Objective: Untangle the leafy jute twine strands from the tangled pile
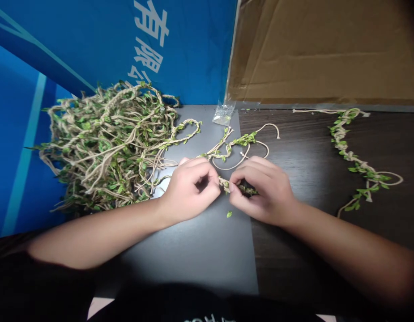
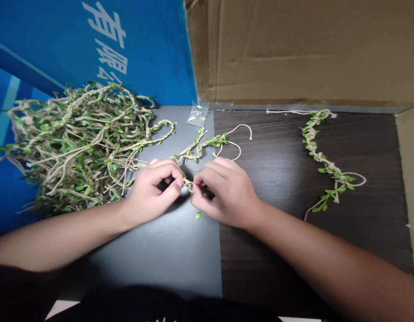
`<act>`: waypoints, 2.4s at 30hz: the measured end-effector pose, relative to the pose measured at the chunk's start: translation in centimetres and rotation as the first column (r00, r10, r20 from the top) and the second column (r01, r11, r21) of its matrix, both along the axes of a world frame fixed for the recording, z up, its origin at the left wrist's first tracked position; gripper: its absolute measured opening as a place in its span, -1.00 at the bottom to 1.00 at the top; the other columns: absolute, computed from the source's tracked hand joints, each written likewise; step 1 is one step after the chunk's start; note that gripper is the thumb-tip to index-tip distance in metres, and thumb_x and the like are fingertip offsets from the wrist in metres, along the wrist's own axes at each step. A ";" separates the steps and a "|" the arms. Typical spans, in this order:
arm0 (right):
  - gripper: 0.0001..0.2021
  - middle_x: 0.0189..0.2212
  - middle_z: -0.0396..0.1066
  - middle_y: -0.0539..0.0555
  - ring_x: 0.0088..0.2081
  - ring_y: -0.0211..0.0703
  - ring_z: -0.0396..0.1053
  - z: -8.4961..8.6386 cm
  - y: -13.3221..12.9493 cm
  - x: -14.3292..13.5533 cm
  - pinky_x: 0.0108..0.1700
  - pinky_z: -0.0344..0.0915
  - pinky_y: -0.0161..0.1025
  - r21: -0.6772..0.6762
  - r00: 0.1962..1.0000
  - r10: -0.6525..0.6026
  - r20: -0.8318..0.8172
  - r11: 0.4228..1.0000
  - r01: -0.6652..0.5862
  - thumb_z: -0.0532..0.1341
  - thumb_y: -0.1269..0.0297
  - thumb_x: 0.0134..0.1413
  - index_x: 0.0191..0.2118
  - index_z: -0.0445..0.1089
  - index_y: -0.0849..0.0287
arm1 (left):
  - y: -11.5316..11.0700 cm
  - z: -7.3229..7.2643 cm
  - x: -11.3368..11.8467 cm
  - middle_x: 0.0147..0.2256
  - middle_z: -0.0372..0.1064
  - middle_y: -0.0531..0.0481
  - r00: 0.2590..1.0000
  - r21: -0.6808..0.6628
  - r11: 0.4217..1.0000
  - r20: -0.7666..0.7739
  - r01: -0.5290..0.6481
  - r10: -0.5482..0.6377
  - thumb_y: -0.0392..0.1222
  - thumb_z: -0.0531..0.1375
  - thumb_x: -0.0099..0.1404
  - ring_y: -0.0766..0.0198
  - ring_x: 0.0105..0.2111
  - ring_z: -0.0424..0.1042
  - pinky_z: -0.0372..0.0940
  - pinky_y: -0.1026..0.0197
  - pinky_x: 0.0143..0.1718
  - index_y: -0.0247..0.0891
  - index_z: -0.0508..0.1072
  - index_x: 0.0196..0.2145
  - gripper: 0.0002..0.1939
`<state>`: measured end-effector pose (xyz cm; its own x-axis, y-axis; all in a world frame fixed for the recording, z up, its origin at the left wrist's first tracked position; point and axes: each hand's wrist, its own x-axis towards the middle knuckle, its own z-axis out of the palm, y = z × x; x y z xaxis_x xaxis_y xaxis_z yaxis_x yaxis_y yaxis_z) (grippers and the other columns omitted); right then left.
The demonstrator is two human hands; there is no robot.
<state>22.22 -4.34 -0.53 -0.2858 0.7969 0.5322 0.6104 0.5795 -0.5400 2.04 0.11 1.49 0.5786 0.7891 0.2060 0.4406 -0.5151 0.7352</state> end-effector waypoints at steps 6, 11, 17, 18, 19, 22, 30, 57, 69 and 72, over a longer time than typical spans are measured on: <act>-0.89 -0.36 0.51 0.05 -0.33 -0.13 0.38 -0.1 0.0 0.2 -0.25 0.30 -0.12 -0.007 0.999 0.041 0.024 0.999 -0.041 0.28 0.38 0.13 -0.21 0.39 0.13 | 0.0 0.0 -0.1 -0.50 0.33 0.12 0.999 -0.049 0.999 0.050 0.016 -0.014 -0.31 0.18 0.27 0.37 -0.46 0.29 0.16 0.20 -0.26 -0.27 0.40 -0.47 -0.85; -0.93 -0.38 0.51 0.03 -0.33 -0.14 0.40 -0.3 0.1 0.2 -0.24 0.32 -0.12 -0.005 0.998 0.046 0.044 0.999 -0.046 0.27 0.40 0.15 -0.24 0.41 0.13 | 0.0 0.0 0.0 -0.51 0.34 0.11 0.999 -0.081 0.996 0.049 0.027 -0.023 -0.29 0.18 0.29 0.36 -0.46 0.31 0.17 0.20 -0.26 -0.26 0.41 -0.48 -0.84; -0.92 -0.41 0.49 0.01 -0.38 -0.19 0.36 0.0 0.1 0.0 -0.28 0.31 -0.16 -0.024 0.999 0.031 -0.031 0.999 -0.032 0.25 0.43 0.16 -0.26 0.40 0.11 | 0.1 -0.1 0.2 -0.50 0.34 0.12 0.999 -0.087 0.996 0.046 0.016 -0.012 -0.28 0.17 0.31 0.38 -0.45 0.30 0.16 0.20 -0.25 -0.27 0.41 -0.47 -0.82; -0.92 -0.42 0.49 0.01 -0.39 -0.20 0.35 0.2 0.1 0.0 -0.28 0.31 -0.17 -0.036 0.998 0.026 -0.054 0.999 -0.028 0.25 0.44 0.16 -0.28 0.39 0.11 | 0.1 -0.1 0.2 -0.49 0.34 0.12 0.999 -0.096 0.995 0.046 0.015 -0.010 -0.28 0.16 0.31 0.38 -0.44 0.30 0.16 0.20 -0.24 -0.28 0.41 -0.47 -0.82; -0.92 -0.43 0.48 0.00 -0.40 -0.21 0.35 0.3 0.1 0.1 -0.28 0.31 -0.17 -0.050 0.997 0.021 -0.078 0.998 -0.025 0.25 0.44 0.16 -0.29 0.39 0.10 | 0.1 -0.1 0.2 -0.49 0.35 0.11 0.999 -0.105 0.994 0.047 0.014 -0.009 -0.29 0.16 0.31 0.38 -0.43 0.30 0.16 0.20 -0.23 -0.28 0.41 -0.46 -0.82; -0.89 -0.42 0.48 0.00 -0.39 -0.23 0.38 0.8 0.1 0.2 -0.26 0.32 -0.19 -0.093 0.989 0.016 -0.144 0.995 -0.030 0.25 0.46 0.17 -0.31 0.38 0.10 | 0.0 -0.1 0.1 -0.48 0.35 0.11 0.998 -0.117 0.993 0.056 0.014 -0.008 -0.31 0.16 0.31 0.38 -0.42 0.31 0.16 0.20 -0.21 -0.29 0.40 -0.47 -0.83; -0.86 -0.30 0.52 0.04 -0.29 -0.20 0.43 0.3 0.5 0.2 -0.17 0.36 -0.17 -0.139 0.986 0.083 -0.148 0.985 -0.103 0.29 0.38 0.18 -0.13 0.43 0.13 | 0.0 0.1 0.0 -0.48 0.36 0.10 0.999 -0.136 0.990 0.052 0.022 -0.015 -0.28 0.15 0.34 0.36 -0.42 0.33 0.17 0.18 -0.19 -0.29 0.41 -0.47 -0.80; -0.91 -0.33 0.42 0.01 -0.33 -0.25 0.33 0.2 0.9 0.6 -0.27 0.30 -0.20 -0.319 0.943 0.075 -0.323 0.930 -0.183 0.29 0.31 0.22 -0.23 0.35 0.12 | 0.0 -0.2 0.1 -0.50 0.35 0.12 0.997 -0.132 0.991 0.072 0.025 -0.016 -0.30 0.17 0.31 0.38 -0.43 0.31 0.16 0.19 -0.21 -0.29 0.41 -0.48 -0.82; -0.94 -0.35 0.46 0.03 -0.30 -0.24 0.38 0.2 1.1 0.5 -0.23 0.32 -0.20 -0.288 0.960 0.106 -0.259 0.940 -0.181 0.24 0.35 0.28 -0.27 0.39 0.14 | 0.0 0.0 0.1 -0.49 0.37 0.12 0.998 -0.144 0.989 0.063 0.028 -0.019 -0.29 0.17 0.31 0.37 -0.43 0.33 0.17 0.17 -0.19 -0.27 0.42 -0.47 -0.82; -0.93 -0.35 0.45 0.04 -0.30 -0.22 0.38 0.3 1.0 0.5 -0.22 0.31 -0.18 -0.306 0.960 0.100 -0.261 0.935 -0.181 0.22 0.34 0.30 -0.28 0.38 0.13 | 0.0 0.0 0.1 -0.49 0.37 0.12 0.998 -0.137 0.990 0.065 0.028 -0.019 -0.29 0.17 0.31 0.37 -0.43 0.32 0.17 0.17 -0.20 -0.27 0.42 -0.47 -0.82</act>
